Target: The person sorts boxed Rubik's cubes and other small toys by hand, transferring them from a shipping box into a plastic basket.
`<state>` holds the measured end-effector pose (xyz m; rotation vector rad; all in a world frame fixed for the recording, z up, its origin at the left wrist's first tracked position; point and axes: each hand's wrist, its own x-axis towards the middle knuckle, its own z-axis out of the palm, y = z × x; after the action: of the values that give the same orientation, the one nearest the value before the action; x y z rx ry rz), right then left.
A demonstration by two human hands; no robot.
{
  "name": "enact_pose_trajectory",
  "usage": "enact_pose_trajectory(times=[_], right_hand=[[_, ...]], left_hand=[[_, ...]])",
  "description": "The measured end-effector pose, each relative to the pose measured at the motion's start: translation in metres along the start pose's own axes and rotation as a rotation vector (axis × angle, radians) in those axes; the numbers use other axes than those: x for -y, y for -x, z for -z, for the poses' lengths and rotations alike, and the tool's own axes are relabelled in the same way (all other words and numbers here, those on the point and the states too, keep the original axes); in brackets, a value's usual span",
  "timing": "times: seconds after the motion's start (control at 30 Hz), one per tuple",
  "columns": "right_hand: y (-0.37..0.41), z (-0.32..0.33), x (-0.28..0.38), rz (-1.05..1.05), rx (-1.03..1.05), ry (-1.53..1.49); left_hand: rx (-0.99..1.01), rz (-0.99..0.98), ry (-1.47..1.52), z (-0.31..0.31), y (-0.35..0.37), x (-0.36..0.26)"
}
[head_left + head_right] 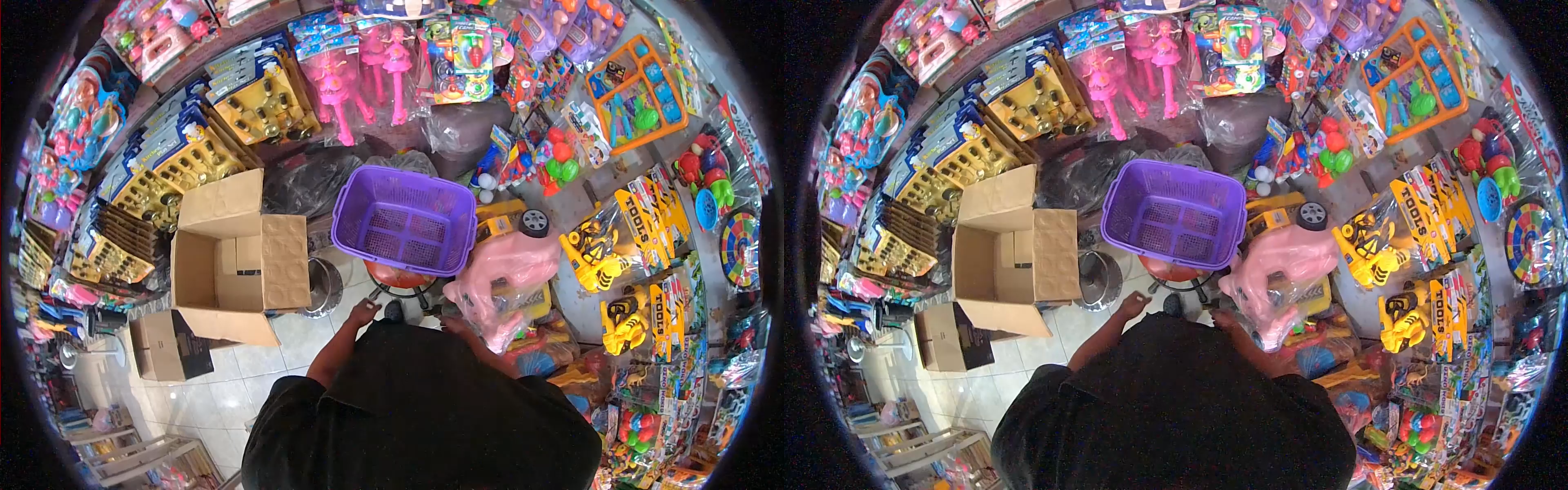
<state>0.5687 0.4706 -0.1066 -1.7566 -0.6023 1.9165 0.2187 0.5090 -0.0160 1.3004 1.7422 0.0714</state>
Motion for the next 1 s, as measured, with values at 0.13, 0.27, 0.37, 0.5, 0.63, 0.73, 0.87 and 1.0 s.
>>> enact_pose_trajectory(times=[0.13,0.27,0.37,0.5,0.63,0.73,0.87,1.0], right_hand=[[0.063,0.01,0.031,-0.09,0.026,0.166],[0.027,0.065,-0.036,-0.196,0.146,-0.088],[0.083,0.056,-0.044,-0.2,-0.001,0.067],[0.009,0.129,-0.205,-0.469,0.746,-0.293],[0.074,0.092,-0.17,-0.176,0.512,0.839],[0.084,0.067,-0.161,-0.06,0.565,1.297],[0.058,0.039,-0.15,-0.221,0.462,1.013],[0.056,-0.027,-0.089,-0.289,0.176,0.585]], left_hand=[[0.067,0.126,0.047,-0.028,0.068,0.055],[-0.026,0.025,-0.087,-0.077,0.121,0.104],[-0.149,0.152,0.049,-0.129,0.15,0.142],[-0.294,0.191,0.051,-0.16,0.224,0.155],[-0.355,0.489,0.426,-0.176,0.282,0.157],[-0.392,0.594,0.617,-0.174,0.307,0.169],[-0.362,0.664,0.496,-0.184,0.308,0.225],[-0.141,0.459,0.189,-0.181,0.287,0.308]])
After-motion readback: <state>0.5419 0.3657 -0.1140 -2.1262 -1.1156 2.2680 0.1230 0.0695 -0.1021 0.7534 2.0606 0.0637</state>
